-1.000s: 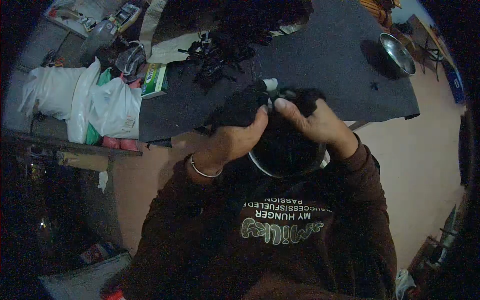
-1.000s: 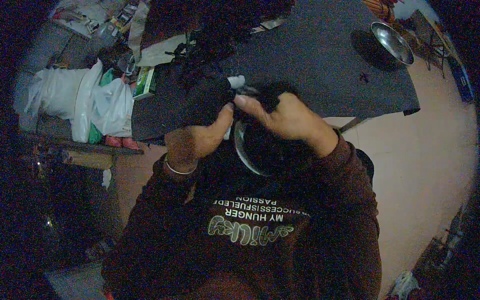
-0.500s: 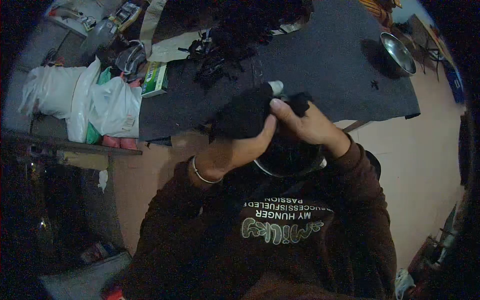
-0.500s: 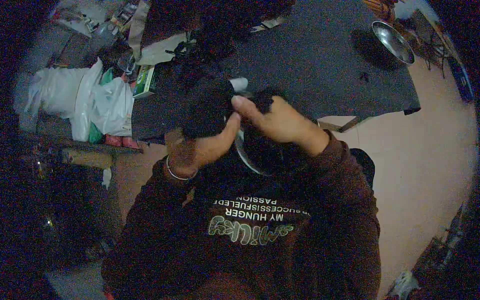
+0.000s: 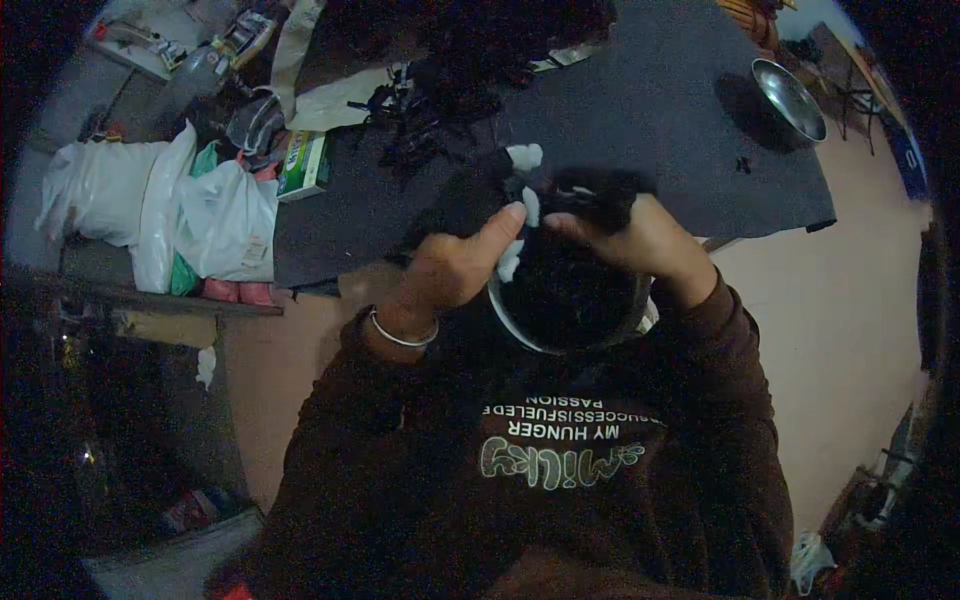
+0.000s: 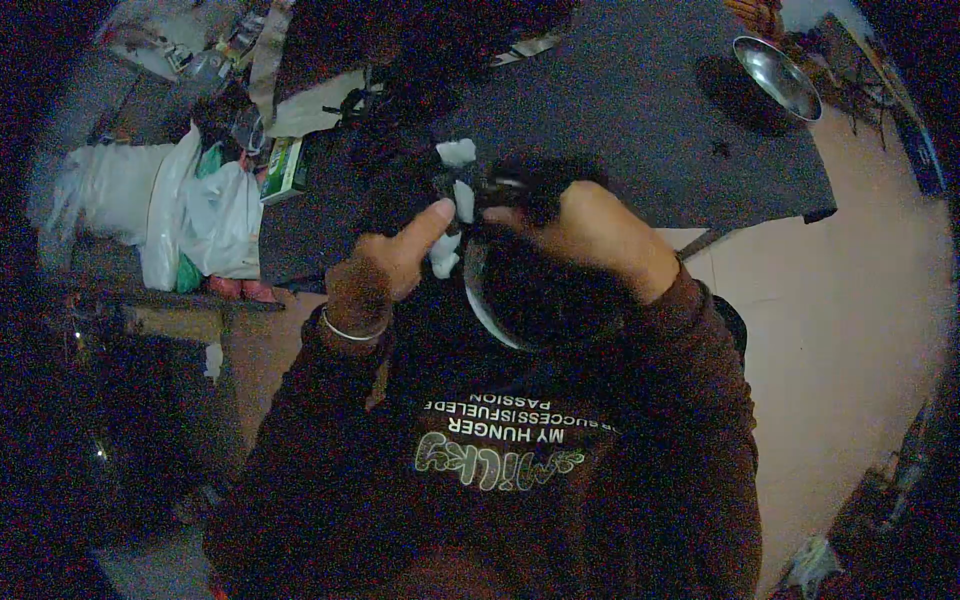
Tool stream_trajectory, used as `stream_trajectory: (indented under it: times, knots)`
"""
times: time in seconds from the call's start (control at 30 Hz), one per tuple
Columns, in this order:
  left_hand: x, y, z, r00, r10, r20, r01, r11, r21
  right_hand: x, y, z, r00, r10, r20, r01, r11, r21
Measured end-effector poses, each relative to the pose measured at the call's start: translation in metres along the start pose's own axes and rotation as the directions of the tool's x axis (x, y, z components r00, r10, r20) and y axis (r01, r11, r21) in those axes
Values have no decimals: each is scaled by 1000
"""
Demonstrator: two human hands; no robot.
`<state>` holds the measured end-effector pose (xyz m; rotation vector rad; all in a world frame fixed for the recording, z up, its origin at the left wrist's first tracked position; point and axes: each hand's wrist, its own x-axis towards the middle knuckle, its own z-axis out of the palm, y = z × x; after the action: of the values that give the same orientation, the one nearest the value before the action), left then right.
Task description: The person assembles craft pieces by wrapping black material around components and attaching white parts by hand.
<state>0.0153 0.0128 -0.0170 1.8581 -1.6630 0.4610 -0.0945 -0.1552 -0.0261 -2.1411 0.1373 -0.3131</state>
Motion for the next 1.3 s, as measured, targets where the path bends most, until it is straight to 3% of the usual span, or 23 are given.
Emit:
stream_trajectory:
  times: [0.1,0.13,0.17,0.2,0.27,0.3,0.43,0.5,0.57,0.63,0.67,0.7,0.77,0.8,0.87,0.9,0.97,1.0,1.03,1.07,1.1,1.17,1.3]
  knots:
    - [4,2,-3,984,-14,178,1,997,72,0,3,0,999,-41,2,41,999,28]
    - [15,13,-3,946,-289,148,304,948,-95,-1,5,0,999,-26,-30,28,998,60]
    - [22,19,-4,827,-537,165,562,785,-260,-1,3,0,999,-28,-31,29,998,59]
    - [21,19,-3,828,-536,164,560,786,-261,-1,0,-1,997,-69,-26,71,995,72]
    - [16,18,1,979,-202,-20,197,971,-132,-2,-3,1,994,-109,-25,111,990,85]
    - [15,16,2,980,-200,-20,196,972,-133,-1,-4,4,996,-78,-43,83,990,114]
    - [7,8,-2,984,169,54,-172,984,56,0,-8,10,995,-77,-68,88,981,172]
    - [8,9,-4,963,257,81,-265,959,99,0,-6,10,996,-77,-47,85,976,200]
    - [13,18,-5,997,44,65,-44,999,-6,-1,-5,8,997,-76,-25,80,971,227]
    - [17,26,-7,982,-172,72,179,977,-111,-1,-7,4,980,73,183,-86,994,64]
    - [18,28,-7,957,-277,84,287,944,-162,-1,-5,5,981,73,183,-86,994,64]
    - [17,27,-7,957,-277,86,288,944,-162,0,-3,8,968,118,222,-128,991,33]
    - [14,21,-5,996,84,-43,-81,994,67,1,3,18,952,164,260,-170,985,0]
    - [11,17,-4,975,209,-73,-196,968,155,2,6,26,979,53,195,-83,985,150]
    - [2,9,-3,902,377,210,-431,805,408,2,3,34,992,-52,119,15,956,292]
    - [4,10,-4,902,377,208,-431,803,412,2,0,34,994,-57,97,23,947,319]
    - [9,16,-6,935,353,32,-347,894,284,1,-5,30,995,-60,79,29,936,351]
    - [12,19,-8,941,337,-27,-321,917,236,2,-6,21,970,83,229,-157,932,327]
    - [15,23,-10,984,173,47,-174,984,32,3,-3,12,902,222,370,-334,901,275]
    - [18,25,-12,988,20,155,6,987,-161,4,13,7,928,182,325,-237,961,140]
    - [18,28,-13,988,17,155,8,987,-158,0,17,-1,928,180,327,-236,962,140]
    - [17,32,-15,955,-32,294,50,997,-56,-6,15,-19,902,313,297,-295,950,-105]
    - [8,15,-22,965,-154,214,190,968,-163,-8,-1,-27,954,210,213,-235,967,102]
